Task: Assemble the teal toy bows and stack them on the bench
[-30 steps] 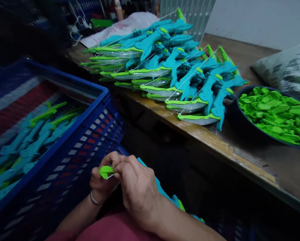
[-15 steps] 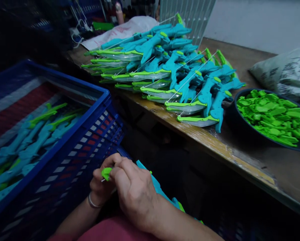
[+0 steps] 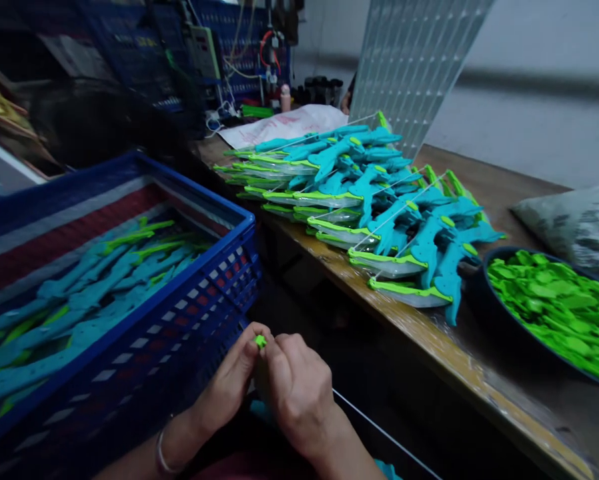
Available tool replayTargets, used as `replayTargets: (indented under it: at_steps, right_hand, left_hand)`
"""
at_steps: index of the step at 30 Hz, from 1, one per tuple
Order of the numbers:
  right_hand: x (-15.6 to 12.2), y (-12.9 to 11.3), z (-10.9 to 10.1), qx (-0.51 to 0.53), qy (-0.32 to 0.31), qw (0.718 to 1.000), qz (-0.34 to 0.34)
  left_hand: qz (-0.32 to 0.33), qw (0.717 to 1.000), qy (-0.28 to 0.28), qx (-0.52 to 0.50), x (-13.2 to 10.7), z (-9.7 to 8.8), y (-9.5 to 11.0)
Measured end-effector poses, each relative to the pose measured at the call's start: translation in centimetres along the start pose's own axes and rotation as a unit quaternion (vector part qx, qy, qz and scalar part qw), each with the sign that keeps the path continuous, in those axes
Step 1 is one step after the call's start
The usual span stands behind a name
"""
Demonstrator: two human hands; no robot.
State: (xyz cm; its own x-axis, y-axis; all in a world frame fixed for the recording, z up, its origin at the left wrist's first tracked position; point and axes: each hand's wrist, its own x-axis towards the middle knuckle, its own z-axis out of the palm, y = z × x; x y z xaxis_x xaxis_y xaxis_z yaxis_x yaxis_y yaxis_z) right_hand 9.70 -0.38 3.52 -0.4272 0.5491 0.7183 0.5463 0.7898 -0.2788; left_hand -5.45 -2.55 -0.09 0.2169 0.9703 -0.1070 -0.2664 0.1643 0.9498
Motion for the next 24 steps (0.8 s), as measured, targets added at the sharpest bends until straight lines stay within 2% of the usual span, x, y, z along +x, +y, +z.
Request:
replayTargets:
  at_steps: [3, 6, 8, 11, 17, 21, 23, 24]
  right_hand:
    - [1.0, 0.2, -1.8, 0.015, 0.011, 1.0, 0.024]
    - [1.9, 0.4, -4.1, 0.014, 0.057, 0.993, 0.104]
    - [2.3, 0.7, -4.8, 0.004, 0.09, 0.985, 0.145]
    - [2.1, 1.2, -4.3, 0.018, 0.083, 0.983, 0.162]
    - [0.9, 0.4, -2.3, 0.132, 0.016, 0.983, 0.129]
    - [0.7, 0.4, -1.8, 0.233, -0.004, 0.945, 0.23]
    - [0.6, 0.7, -1.4, 0.297, -0.004, 0.906, 0.301]
    - [0.6, 0.7, -1.2, 0.344, -0.006, 0.876, 0.338]
  left_hand:
    - [0.038, 0.997, 0.024, 0.061, 0.5, 0.4, 0.5]
    - [0.059, 0.995, 0.014, 0.075, 1.1, 0.3, 1.2]
    - [0.066, 0.996, -0.011, 0.066, 1.5, 0.2, 1.6]
    - [0.081, 0.995, -0.043, 0.034, 1.8, 0.2, 1.6]
    - [0.082, 0.995, 0.02, 0.051, 1.7, 0.2, 0.8]
    - [0.099, 0.993, 0.009, 0.065, 1.4, 0.0, 1.0]
    - [0.095, 0.994, -0.027, 0.056, 1.5, -0.2, 1.3]
    - [0.09, 0.994, -0.05, 0.045, 1.5, -0.3, 1.5]
